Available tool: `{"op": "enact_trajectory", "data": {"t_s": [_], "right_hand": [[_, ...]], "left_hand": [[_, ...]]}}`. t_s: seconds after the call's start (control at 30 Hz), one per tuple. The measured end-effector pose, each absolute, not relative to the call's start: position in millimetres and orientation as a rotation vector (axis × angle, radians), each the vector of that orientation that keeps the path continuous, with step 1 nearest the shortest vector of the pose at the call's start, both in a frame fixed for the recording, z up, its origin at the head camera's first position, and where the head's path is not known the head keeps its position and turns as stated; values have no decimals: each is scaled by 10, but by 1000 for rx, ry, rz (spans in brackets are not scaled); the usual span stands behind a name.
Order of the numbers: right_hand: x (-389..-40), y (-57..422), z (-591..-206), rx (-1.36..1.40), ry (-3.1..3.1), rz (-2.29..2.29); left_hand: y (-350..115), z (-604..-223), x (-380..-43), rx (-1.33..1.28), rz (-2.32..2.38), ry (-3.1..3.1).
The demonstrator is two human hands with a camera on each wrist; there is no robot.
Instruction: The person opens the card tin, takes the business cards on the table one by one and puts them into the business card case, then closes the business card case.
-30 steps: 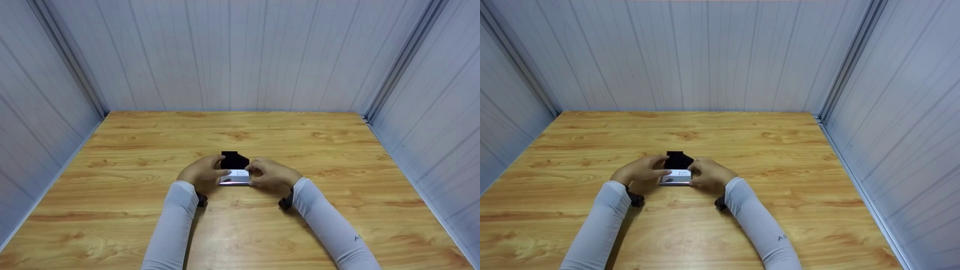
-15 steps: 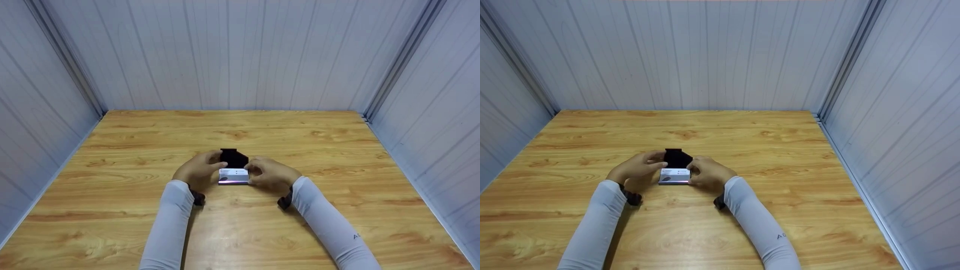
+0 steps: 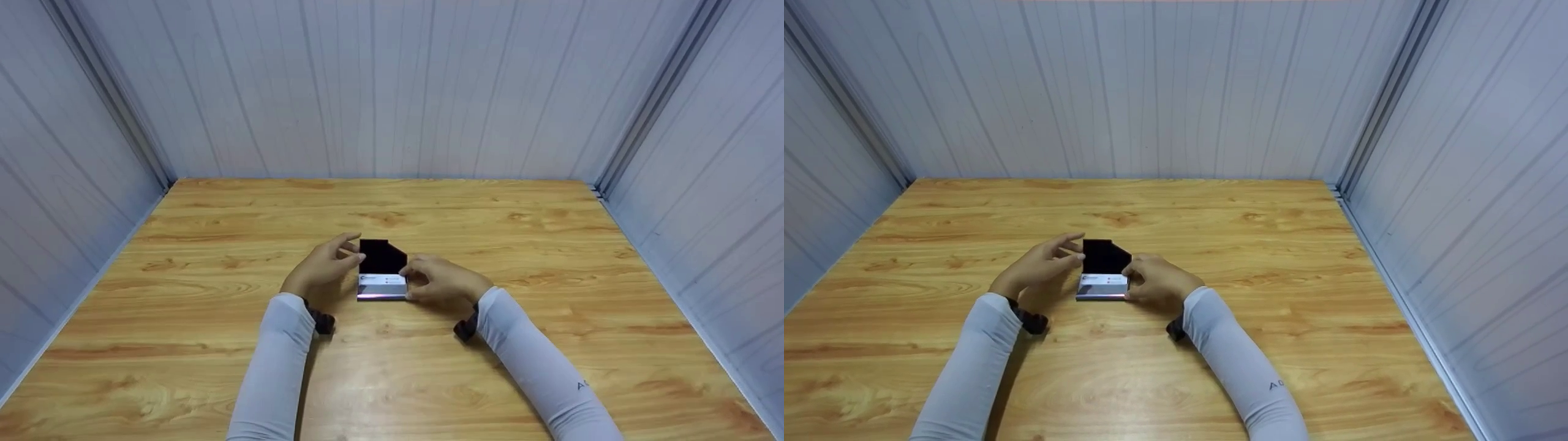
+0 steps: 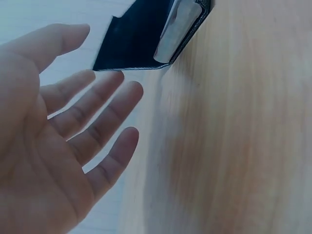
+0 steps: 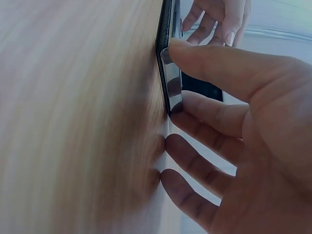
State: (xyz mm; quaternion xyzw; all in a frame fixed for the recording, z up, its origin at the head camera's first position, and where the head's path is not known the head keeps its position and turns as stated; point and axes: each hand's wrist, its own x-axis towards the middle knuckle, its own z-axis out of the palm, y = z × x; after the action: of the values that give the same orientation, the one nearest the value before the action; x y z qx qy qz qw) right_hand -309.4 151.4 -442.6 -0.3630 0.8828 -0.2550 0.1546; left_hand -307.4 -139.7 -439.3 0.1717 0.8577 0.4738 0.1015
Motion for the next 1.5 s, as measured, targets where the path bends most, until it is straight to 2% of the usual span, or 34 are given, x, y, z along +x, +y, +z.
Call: {"op": "enact_trajectory", "data": {"t_s": [0.2, 0.87, 1.5], "right_hand": [[-3080, 1508, -4426, -1031, 2533, -738], [-3071, 1504, -4383, -879, 2484, -864], [-3060, 1512, -4383, -780, 2465, -946]], "left_hand": [[-1398, -4432, -3110, 571, 1395, 2598], [-1367, -4403, -3059, 520, 1419, 2547], [-1419, -4365, -3045, 597, 1327, 2463]]}}
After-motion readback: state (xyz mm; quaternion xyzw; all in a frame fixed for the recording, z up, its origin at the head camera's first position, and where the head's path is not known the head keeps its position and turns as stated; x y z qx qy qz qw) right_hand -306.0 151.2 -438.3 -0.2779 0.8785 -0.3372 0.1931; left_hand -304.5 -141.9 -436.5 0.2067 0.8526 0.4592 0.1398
